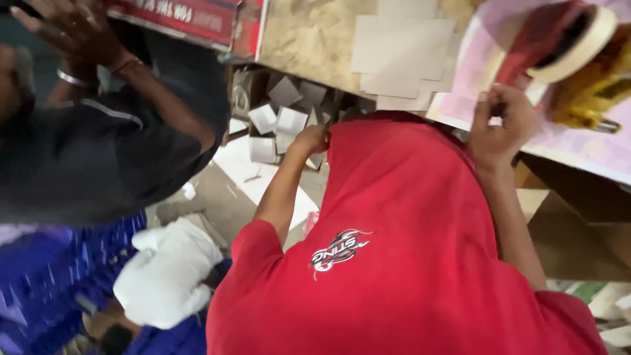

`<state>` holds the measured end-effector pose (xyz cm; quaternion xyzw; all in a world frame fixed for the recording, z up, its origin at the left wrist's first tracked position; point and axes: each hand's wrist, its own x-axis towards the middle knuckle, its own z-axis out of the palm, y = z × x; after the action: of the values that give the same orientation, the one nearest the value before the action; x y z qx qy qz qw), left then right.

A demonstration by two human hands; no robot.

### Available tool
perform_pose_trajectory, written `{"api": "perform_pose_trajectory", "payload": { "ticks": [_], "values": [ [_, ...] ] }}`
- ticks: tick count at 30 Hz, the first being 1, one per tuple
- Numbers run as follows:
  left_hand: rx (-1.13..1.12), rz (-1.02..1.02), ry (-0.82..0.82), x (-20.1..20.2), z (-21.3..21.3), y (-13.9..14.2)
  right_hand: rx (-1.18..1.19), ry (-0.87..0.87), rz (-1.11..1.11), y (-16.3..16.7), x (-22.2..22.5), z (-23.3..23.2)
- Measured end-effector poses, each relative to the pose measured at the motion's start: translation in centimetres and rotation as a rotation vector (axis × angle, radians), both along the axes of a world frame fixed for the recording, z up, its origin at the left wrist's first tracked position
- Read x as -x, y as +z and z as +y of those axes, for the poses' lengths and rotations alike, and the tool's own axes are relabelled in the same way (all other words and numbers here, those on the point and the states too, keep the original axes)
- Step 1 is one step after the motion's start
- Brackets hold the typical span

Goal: The person assembles small white cardboard boxes by folding flaps and applying tape to secure them. They repeatedly pick up flat pieces, fold them into box shapes, and use a tape dispenser to seal the edges.

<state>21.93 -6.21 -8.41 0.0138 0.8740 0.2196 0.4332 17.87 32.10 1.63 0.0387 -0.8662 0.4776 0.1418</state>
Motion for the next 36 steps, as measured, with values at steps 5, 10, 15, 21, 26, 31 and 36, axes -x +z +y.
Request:
{"api": "perform_pose_trajectory", "payload": {
  "ticks": [5, 10, 15, 21, 26, 31, 36],
  "values": [
    [0.094, 0.135, -0.242, 5.3, 3.7, 6.9, -0.154, 0.084, 0.073, 4.4, -0.5, -0.4],
    [-0.088, 0.701, -0.057, 10.0, 7.6, 13.0, 0.057, 0.161, -0.332, 3.9, 1.4, -2.6],
    [0.051, 0.768, -0.031, 13.4, 9.9, 13.1, -0.203, 0.127, -0.244, -0.7, 5.2, -5.3],
    [-0.017, 0.586, 0.089, 14.1, 10.1, 11.3, -0.194, 0.053, -0.269, -1.9, 6.5, -6.6],
    [-0.015, 0.633, 0.094, 14.5, 10.3, 10.5, 0.400, -0.104, -0.868, -1.4, 7.7, -8.4],
    [0.023, 0.631, 0.093, 15.2, 10.3, 10.8, -0.207, -0.011, -0.375, -3.0, 7.6, -9.2],
    [-0.043, 0.624, 0.239, 15.5, 9.8, 11.9, -0.221, -0.019, -0.284, -3.8, 7.3, -8.9]
  ]
}}
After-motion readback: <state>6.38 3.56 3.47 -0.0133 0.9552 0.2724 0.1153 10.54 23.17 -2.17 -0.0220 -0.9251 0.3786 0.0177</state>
